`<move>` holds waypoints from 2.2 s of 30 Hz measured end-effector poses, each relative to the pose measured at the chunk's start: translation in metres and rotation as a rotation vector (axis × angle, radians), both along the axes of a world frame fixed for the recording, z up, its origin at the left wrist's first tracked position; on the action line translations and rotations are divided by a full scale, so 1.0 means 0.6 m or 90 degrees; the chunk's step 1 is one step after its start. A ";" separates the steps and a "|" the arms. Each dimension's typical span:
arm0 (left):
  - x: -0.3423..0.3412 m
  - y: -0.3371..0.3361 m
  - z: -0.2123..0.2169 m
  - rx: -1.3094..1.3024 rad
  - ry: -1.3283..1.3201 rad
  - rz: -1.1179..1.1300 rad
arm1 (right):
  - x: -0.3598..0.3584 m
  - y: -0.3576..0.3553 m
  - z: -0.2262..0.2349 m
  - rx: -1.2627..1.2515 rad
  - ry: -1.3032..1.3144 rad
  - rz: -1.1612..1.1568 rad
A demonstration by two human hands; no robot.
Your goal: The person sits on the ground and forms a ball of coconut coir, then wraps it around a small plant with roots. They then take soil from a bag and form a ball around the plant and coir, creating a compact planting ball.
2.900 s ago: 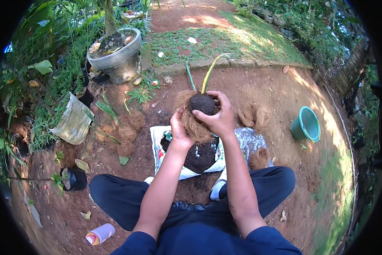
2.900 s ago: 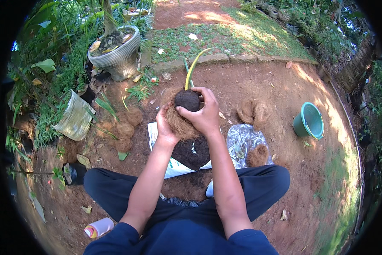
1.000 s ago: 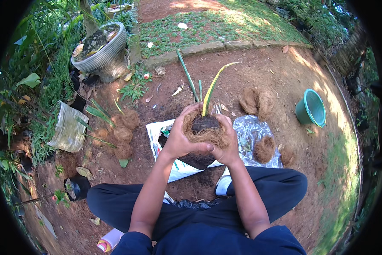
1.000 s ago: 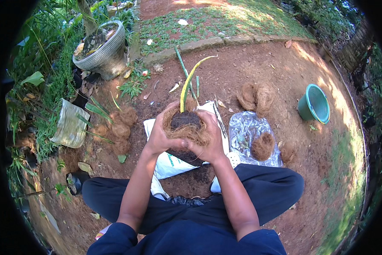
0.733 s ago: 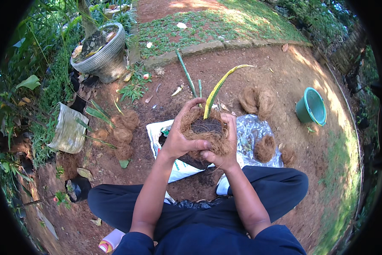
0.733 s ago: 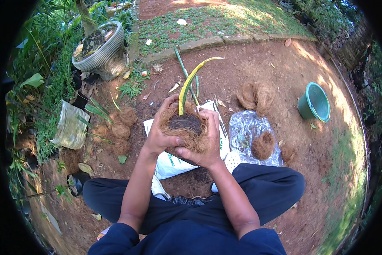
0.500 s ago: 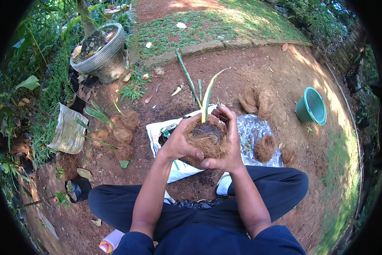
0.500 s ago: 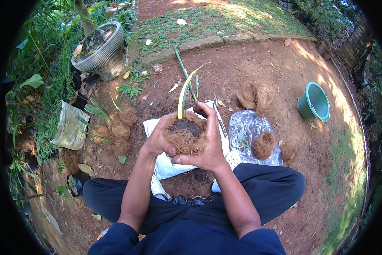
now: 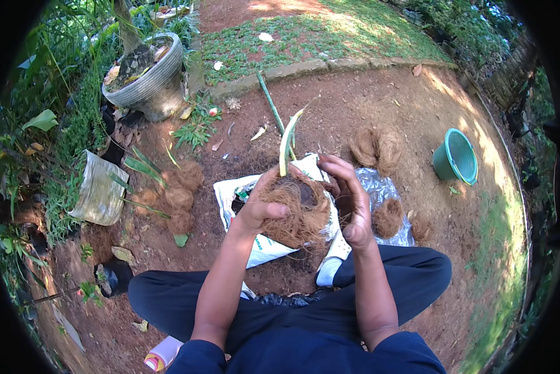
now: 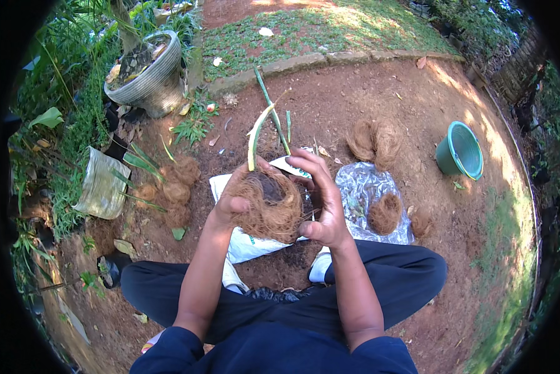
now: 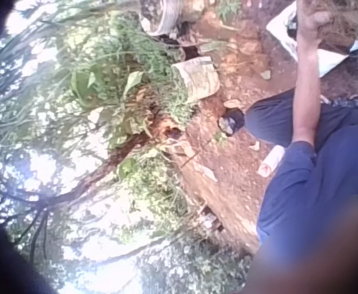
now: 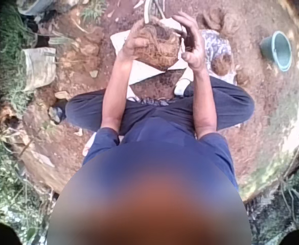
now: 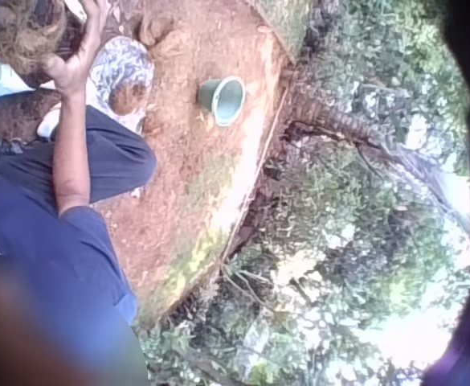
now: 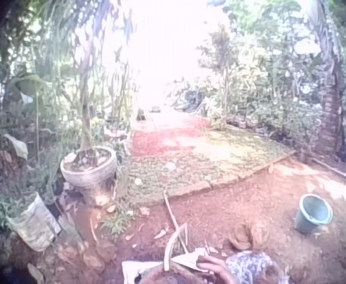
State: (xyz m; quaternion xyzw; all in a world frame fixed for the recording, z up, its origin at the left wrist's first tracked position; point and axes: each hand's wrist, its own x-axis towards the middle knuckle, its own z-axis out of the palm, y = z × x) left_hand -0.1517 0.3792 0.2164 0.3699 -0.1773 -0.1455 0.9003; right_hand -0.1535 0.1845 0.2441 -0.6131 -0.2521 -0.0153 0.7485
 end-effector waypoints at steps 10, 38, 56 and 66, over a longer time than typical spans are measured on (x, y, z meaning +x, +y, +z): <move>0.000 -0.007 -0.019 -0.052 -0.020 -0.025 | -0.008 -0.014 0.011 -0.178 -0.178 -0.123; 0.003 -0.011 0.002 0.051 -0.039 -0.102 | -0.024 -0.003 0.021 -0.142 -0.118 -0.216; 0.004 -0.005 -0.004 -0.048 0.062 0.065 | -0.033 0.013 -0.024 -0.216 -0.481 -0.348; 0.004 -0.020 0.000 -0.022 0.003 0.002 | -0.049 0.031 -0.020 -0.061 -0.225 -0.428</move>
